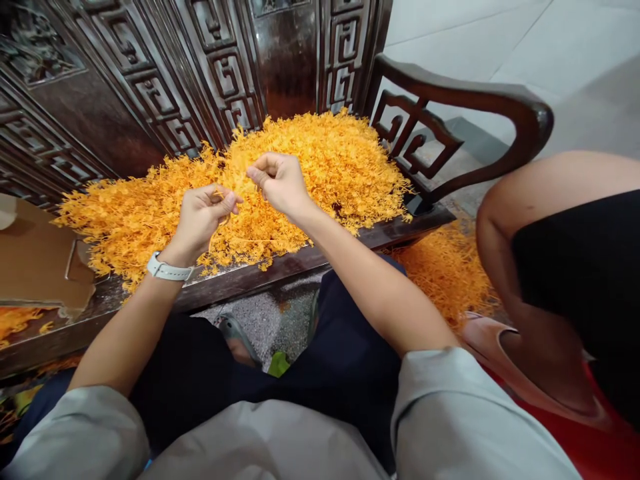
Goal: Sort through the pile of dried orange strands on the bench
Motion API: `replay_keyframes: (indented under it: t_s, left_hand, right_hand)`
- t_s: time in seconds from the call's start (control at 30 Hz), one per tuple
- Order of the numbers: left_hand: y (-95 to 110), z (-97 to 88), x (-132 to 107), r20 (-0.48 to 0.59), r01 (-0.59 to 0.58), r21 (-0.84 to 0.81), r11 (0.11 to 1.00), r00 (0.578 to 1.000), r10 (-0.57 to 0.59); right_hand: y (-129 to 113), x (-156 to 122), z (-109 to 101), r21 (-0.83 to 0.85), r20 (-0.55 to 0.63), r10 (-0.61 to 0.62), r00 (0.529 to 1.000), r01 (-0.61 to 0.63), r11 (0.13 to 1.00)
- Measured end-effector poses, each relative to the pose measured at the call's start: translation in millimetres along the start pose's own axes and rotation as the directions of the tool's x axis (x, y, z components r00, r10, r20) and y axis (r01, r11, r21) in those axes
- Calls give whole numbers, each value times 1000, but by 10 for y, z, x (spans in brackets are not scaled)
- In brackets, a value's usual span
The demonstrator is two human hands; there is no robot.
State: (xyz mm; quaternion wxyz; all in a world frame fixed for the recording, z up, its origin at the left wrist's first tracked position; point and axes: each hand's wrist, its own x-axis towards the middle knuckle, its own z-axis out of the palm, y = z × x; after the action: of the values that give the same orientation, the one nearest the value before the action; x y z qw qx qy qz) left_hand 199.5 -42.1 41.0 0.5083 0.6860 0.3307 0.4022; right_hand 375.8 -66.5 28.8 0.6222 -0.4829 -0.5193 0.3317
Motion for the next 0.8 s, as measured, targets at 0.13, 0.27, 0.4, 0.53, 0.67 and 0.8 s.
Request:
replay_keyframes:
  t_s: [0.13, 0.27, 0.4, 0.53, 0.67, 0.8]
  left_hand:
    - [80, -70, -12, 26, 219, -251, 943, 975, -220]
    - [195, -305, -35, -111, 203, -384, 901, 958, -263]
    - [196, -430, -64, -86, 232, -344, 910, 957, -276]
    - [96, -392, -78, -62, 240, -297, 924, 961, -269]
    - [42, -396, -87, -65, 225, -277, 934, 966, -252]
    - [7, -403, -102, -30, 214, -284, 934, 972, -232]
  right_hand:
    - [59, 78, -97, -75, -88, -66, 994, 59, 995]
    - [107, 253, -502, -200, -269, -128, 955, 75, 977]
    - [49, 139, -546, -300, 166, -47, 985, 96, 949]
    - [-65, -74, -337, -300, 792, 180, 584, 115, 947]
    - [-114, 72, -332, -84, 507, 46, 861, -3, 996]
    - [-44, 204, -236, 89, -20, 96, 995, -94, 992]
